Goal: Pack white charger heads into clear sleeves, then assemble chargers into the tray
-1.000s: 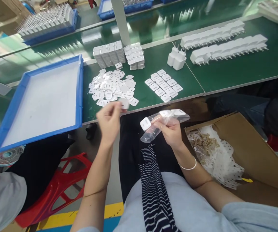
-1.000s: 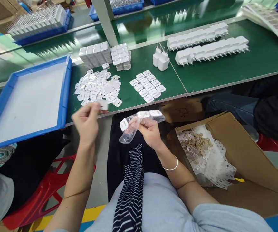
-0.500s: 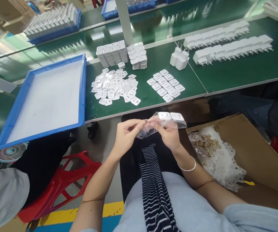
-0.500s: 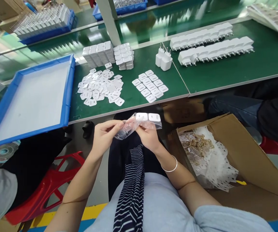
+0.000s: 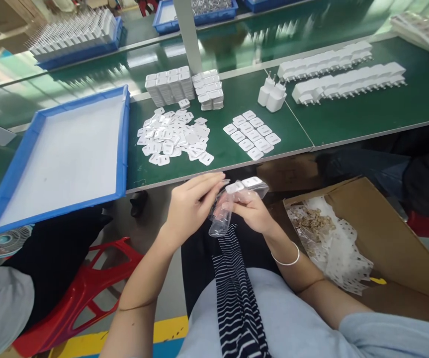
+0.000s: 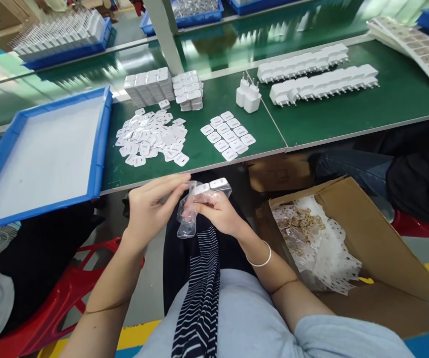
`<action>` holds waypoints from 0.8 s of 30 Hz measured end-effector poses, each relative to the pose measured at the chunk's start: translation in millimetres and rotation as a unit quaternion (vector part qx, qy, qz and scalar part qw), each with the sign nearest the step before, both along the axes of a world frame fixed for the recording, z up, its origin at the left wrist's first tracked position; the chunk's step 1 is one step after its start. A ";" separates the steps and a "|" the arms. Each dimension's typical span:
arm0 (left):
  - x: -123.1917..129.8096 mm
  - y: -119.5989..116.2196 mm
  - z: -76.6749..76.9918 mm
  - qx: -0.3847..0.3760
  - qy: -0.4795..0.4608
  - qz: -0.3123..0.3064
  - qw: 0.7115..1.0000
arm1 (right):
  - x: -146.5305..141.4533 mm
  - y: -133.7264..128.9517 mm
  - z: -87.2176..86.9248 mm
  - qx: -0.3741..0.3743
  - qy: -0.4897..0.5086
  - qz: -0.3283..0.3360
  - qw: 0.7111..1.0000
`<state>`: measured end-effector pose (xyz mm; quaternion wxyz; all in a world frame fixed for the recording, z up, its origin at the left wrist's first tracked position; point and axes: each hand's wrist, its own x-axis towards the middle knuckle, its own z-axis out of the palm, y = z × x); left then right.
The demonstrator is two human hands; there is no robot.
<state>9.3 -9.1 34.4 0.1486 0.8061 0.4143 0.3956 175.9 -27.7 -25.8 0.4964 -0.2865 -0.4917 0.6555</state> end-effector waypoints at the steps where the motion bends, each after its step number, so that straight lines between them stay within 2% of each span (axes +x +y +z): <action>1: 3.4 -2.2 0.4 -0.043 0.007 -0.030 0.999 | -0.3 0.4 -0.6 -0.001 -0.006 0.009 1.000; 4: 5.1 -4.0 2.4 -0.154 0.005 -0.081 0.985 | 0.9 1.4 -2.9 0.002 -0.027 0.025 0.999; 7: -0.3 -2.1 5.1 -0.211 -0.002 -0.093 0.973 | 3.5 1.9 -5.2 0.020 -0.051 0.055 0.997; 10: -5.0 1.9 2.1 -0.277 -0.036 -0.094 0.956 | 4.6 1.0 -7.1 0.005 -0.030 0.108 0.994; 14: -9.0 12.7 -12.5 -0.430 -0.154 -0.108 0.883 | 4.8 -1.0 -8.1 -0.041 0.042 0.196 0.979; 15: -11.0 16.3 -15.7 -0.451 -0.176 -0.103 0.869 | 5.3 -1.3 -7.9 -0.049 0.057 0.207 0.975; 16: -13.8 20.0 -17.7 -0.452 -0.193 -0.083 0.867 | 6.2 -1.4 -7.5 -0.052 0.066 0.211 0.974; 17: -17.4 23.4 -18.1 -0.423 -0.206 -0.043 0.881 | 7.4 -1.4 -6.9 -0.050 0.070 0.211 0.974; 18: -21.5 26.4 -16.9 -0.364 -0.219 0.015 0.905 | 8.7 -1.4 -6.2 -0.046 0.068 0.212 0.974; 19: -25.8 28.4 -14.0 -0.280 -0.229 0.086 0.928 | 10.1 -1.4 -5.5 -0.041 0.063 0.212 0.974; 21: -32.1 27.6 -5.0 -0.093 -0.221 0.211 0.948 | 11.8 -1.5 -4.3 -0.035 0.051 0.223 0.973; 22: -32.8 24.3 0.0 -0.019 -0.196 0.238 0.951 | 11.8 -1.5 -3.9 -0.037 0.048 0.228 0.972; 23: -31.4 19.1 4.6 0.032 -0.157 0.234 0.959 | 11.3 -1.6 -3.7 -0.045 0.049 0.231 0.971; 24: -28.0 12.5 8.3 0.062 -0.111 0.204 0.971 | 10.4 -1.7 -3.6 -0.054 0.052 0.232 0.970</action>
